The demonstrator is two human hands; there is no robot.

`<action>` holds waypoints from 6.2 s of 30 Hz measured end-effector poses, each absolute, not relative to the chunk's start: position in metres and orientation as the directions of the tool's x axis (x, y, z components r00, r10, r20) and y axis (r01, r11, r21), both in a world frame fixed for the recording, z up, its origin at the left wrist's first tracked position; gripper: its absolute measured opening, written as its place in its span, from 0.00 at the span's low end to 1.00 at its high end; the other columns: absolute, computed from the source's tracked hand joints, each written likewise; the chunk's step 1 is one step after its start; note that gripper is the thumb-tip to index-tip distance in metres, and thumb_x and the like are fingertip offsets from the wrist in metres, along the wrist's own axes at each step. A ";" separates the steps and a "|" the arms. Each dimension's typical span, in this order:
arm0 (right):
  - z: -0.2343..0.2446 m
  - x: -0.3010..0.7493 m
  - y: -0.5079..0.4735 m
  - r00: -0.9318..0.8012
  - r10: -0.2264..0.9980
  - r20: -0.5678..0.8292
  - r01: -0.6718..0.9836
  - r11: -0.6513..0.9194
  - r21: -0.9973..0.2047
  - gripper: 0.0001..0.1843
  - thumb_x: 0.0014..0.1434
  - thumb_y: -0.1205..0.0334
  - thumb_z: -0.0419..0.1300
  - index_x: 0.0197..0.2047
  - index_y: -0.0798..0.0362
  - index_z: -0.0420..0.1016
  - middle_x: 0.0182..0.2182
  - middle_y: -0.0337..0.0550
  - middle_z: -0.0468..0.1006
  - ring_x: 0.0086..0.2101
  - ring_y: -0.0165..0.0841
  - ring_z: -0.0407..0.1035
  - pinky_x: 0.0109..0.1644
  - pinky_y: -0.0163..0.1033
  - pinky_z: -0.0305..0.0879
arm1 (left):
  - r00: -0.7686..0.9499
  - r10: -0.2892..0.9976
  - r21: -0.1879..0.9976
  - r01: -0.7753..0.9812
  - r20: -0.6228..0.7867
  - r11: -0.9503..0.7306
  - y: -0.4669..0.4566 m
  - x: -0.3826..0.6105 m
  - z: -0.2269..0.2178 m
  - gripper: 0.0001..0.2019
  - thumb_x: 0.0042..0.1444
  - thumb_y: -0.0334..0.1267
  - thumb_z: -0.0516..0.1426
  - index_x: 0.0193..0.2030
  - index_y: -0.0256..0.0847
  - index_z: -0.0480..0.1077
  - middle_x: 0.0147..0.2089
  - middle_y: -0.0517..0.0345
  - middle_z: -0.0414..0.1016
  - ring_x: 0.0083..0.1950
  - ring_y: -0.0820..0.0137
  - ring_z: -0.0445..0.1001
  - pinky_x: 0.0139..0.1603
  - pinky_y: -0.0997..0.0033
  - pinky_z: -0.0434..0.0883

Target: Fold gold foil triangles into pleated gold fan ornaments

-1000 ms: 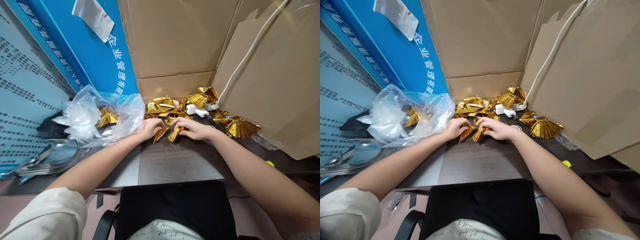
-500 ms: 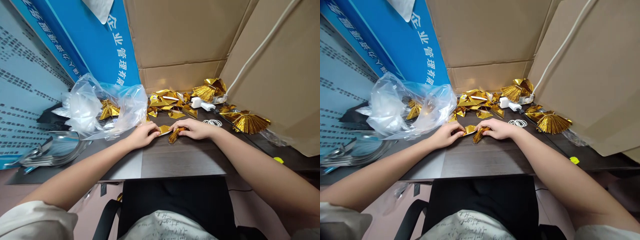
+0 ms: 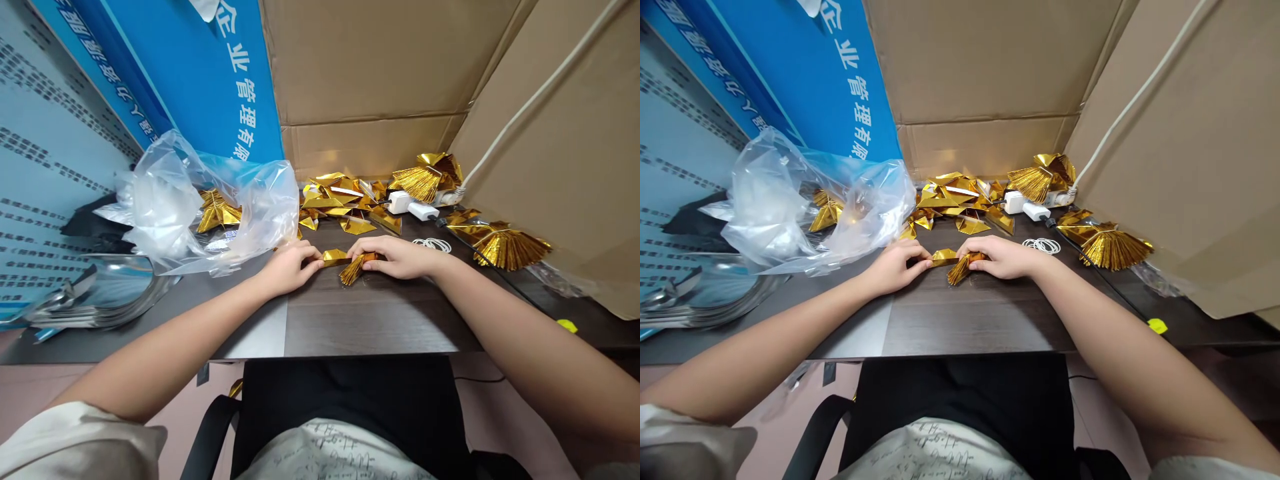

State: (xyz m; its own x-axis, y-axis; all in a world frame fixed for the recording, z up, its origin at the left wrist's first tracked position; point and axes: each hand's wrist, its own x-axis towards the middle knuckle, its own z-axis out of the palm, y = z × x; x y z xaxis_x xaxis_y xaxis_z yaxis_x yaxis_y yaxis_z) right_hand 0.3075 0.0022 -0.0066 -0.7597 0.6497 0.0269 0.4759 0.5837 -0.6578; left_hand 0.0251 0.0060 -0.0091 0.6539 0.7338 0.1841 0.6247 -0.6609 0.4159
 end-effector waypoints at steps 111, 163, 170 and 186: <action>-0.029 0.259 -0.012 -0.702 0.685 0.195 0.526 0.683 -0.506 0.21 0.69 0.65 0.47 0.63 0.55 0.63 0.46 0.53 0.70 0.48 0.38 0.64 0.56 0.51 0.69 | 0.550 0.835 0.789 0.508 0.011 -0.345 0.002 0.040 -0.002 0.01 0.55 0.31 0.65 0.35 0.37 0.77 0.32 0.62 0.80 0.37 0.71 0.76 0.45 0.71 0.68; -0.029 0.255 -0.011 -0.645 0.747 0.161 0.692 0.660 -0.293 0.08 0.70 0.61 0.46 0.38 0.54 0.58 0.39 0.51 0.66 0.39 0.38 0.60 0.47 0.51 0.68 | 0.662 0.750 0.088 0.748 -0.012 -0.658 -0.013 0.046 -0.003 0.17 0.72 0.43 0.43 0.55 0.35 0.65 0.55 0.42 0.66 0.56 0.52 0.66 0.59 0.46 0.65; -0.027 0.253 -0.013 -0.625 0.769 0.135 0.708 0.632 -0.315 0.08 0.70 0.61 0.46 0.39 0.54 0.59 0.40 0.52 0.67 0.40 0.38 0.61 0.48 0.50 0.67 | 0.618 0.786 0.073 0.784 0.017 -0.617 -0.019 0.051 -0.007 0.26 0.72 0.42 0.43 0.72 0.30 0.53 0.62 0.37 0.65 0.62 0.50 0.65 0.61 0.49 0.64; -0.021 0.254 -0.012 -0.661 0.725 0.191 0.710 0.688 -0.152 0.09 0.69 0.63 0.48 0.40 0.57 0.67 0.39 0.52 0.72 0.39 0.37 0.64 0.46 0.46 0.67 | 0.673 0.738 0.102 0.731 0.048 -0.674 -0.012 0.053 -0.004 0.16 0.72 0.37 0.44 0.50 0.35 0.72 0.49 0.44 0.70 0.51 0.56 0.69 0.54 0.52 0.70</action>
State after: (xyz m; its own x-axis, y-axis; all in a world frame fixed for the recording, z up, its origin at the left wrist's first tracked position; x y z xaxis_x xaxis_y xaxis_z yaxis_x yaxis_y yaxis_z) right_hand 0.2539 -0.0116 -0.0214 -0.6613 0.7253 0.1913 0.7100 0.6875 -0.1522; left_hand 0.0531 -0.0121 -0.0044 0.6733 0.7378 0.0484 0.7315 -0.6742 0.1021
